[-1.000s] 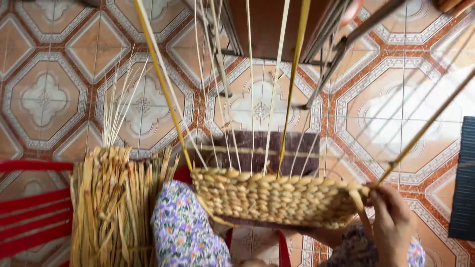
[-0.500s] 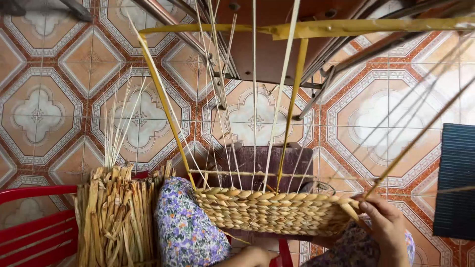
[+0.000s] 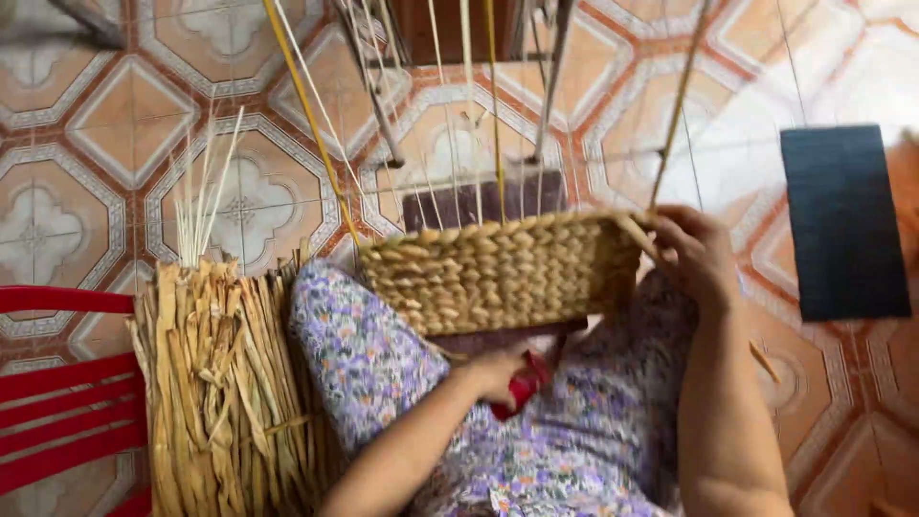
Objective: The person sits on the floor weaving a water hyacinth basket, threading and tightening woven strands around the basket body and bending flexible strips over the rim. They briefly use scissors to trim a strip and pull new strands from a pile beside them.
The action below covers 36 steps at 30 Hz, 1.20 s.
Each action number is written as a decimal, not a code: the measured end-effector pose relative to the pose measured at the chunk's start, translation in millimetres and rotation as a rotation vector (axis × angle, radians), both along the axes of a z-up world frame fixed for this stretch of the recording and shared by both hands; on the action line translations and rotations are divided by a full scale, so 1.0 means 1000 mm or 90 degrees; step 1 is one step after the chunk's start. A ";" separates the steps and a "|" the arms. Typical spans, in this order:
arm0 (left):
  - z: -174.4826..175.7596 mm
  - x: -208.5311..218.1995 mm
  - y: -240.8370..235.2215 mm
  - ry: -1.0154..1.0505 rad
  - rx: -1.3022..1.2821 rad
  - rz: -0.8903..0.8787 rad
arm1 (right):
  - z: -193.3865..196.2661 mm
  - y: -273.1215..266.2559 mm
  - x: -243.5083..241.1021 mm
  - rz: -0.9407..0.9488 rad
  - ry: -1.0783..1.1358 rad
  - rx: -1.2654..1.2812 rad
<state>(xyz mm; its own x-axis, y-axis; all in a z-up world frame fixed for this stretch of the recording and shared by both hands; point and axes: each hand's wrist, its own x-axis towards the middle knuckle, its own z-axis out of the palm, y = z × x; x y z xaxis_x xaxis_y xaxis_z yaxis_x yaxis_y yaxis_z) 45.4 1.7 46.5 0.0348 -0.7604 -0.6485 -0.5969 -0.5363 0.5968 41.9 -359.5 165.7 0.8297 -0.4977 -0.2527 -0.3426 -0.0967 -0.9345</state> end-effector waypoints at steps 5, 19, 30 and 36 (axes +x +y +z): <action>0.109 0.022 0.005 0.009 -0.189 0.560 | 0.016 -0.002 -0.010 0.008 0.028 -0.220; 0.113 0.058 0.181 -0.426 -0.626 1.041 | -0.053 -0.013 0.000 -0.036 -0.142 -0.017; 0.066 0.094 0.296 -0.606 -0.041 1.165 | -0.064 -0.010 -0.006 -0.044 -0.219 -0.177; 0.058 0.100 0.295 -0.718 0.062 1.056 | -0.063 -0.008 -0.007 -0.032 -0.206 -0.287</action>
<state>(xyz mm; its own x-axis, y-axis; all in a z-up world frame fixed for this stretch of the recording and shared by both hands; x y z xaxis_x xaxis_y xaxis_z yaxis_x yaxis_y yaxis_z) 145.9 296.3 104.3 0.8766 0.4624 0.1336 0.4036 -0.8575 0.3191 34.4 -367.1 102.8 0.8019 -0.5388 0.2582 -0.0592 -0.5017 -0.8630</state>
